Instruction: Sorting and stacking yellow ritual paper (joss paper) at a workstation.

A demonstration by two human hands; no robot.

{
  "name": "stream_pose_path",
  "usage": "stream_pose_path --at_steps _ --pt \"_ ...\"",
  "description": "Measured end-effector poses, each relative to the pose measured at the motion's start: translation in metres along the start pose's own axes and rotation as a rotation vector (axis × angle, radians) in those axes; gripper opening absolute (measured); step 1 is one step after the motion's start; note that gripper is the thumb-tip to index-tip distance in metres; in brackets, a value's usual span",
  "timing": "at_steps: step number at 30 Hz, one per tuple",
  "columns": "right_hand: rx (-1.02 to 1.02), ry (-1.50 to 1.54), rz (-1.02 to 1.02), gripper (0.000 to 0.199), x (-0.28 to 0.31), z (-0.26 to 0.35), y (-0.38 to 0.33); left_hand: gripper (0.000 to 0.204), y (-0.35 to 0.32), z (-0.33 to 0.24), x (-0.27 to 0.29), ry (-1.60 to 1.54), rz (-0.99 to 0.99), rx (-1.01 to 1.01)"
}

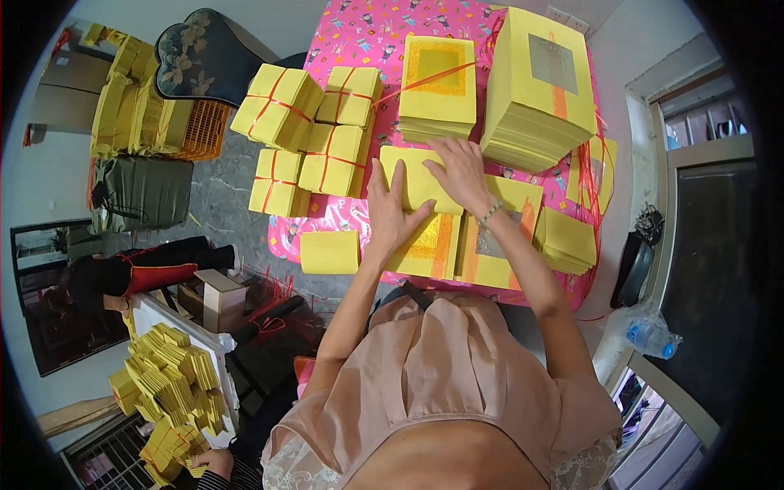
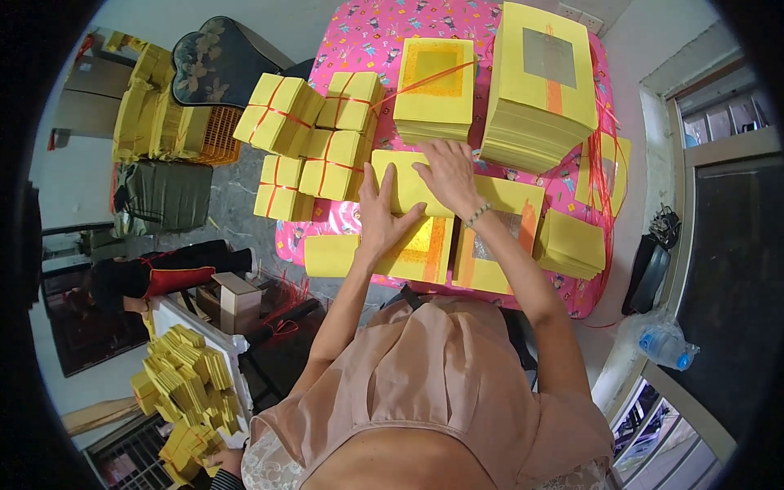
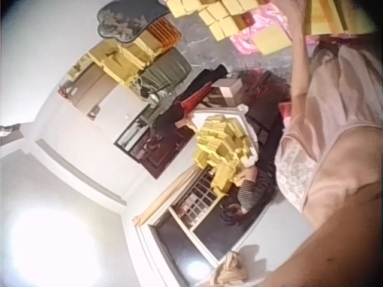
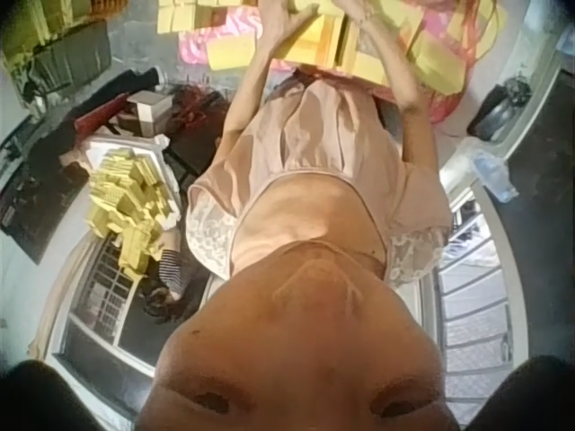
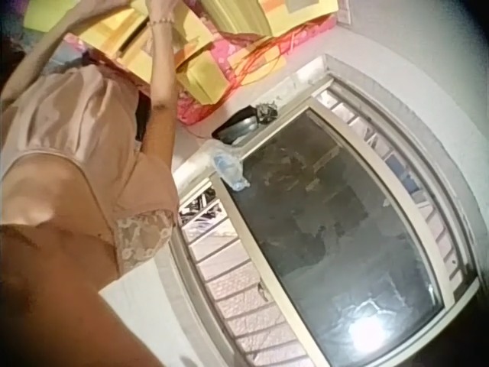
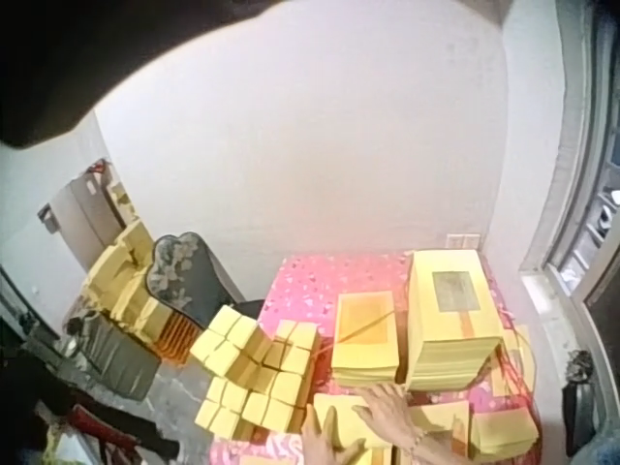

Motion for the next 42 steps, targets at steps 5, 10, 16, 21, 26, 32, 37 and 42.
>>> stream_pose_path --at_steps 5,10,16,21,26,32,37,42 --pt "-0.026 0.035 0.137 0.037 -0.020 -0.004 0.004 0.091 -0.004 -0.016 0.016 0.281 -0.123 -0.006" --pt "-0.071 0.063 0.160 0.036 -0.020 -0.004 0.004 0.063 -0.018 -0.019 0.010 0.190 -0.156 -0.042" --pt "-0.123 0.069 0.134 0.038 -0.021 -0.009 0.000 0.044 -0.023 -0.022 -0.004 0.058 -0.177 -0.102" --pt "-0.098 0.112 0.114 0.040 -0.021 -0.011 0.001 0.051 -0.016 -0.020 -0.013 0.000 -0.038 -0.133" --pt "-0.114 0.127 0.136 0.033 -0.026 -0.015 0.007 0.053 -0.013 -0.018 -0.017 -0.016 0.015 -0.147" --pt "-0.112 0.152 0.116 0.030 -0.027 -0.019 0.006 0.054 -0.015 -0.020 -0.019 0.039 0.016 -0.148" --pt "-0.055 0.132 0.082 0.030 -0.028 -0.015 0.006 0.055 -0.017 -0.018 -0.022 0.076 0.004 -0.136" --pt "-0.065 0.137 0.069 0.029 -0.026 -0.016 0.005 0.056 -0.015 -0.017 -0.026 0.081 0.035 -0.159"
Point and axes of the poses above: each hand's wrist, its own y-axis towards the middle knuckle, its own x-axis out of the back of the hand, z = x × y, the point moved 9 cm from there along y, towards the middle knuckle, and after that the axes turned 7 degrees about y, right-handed, at the moved point
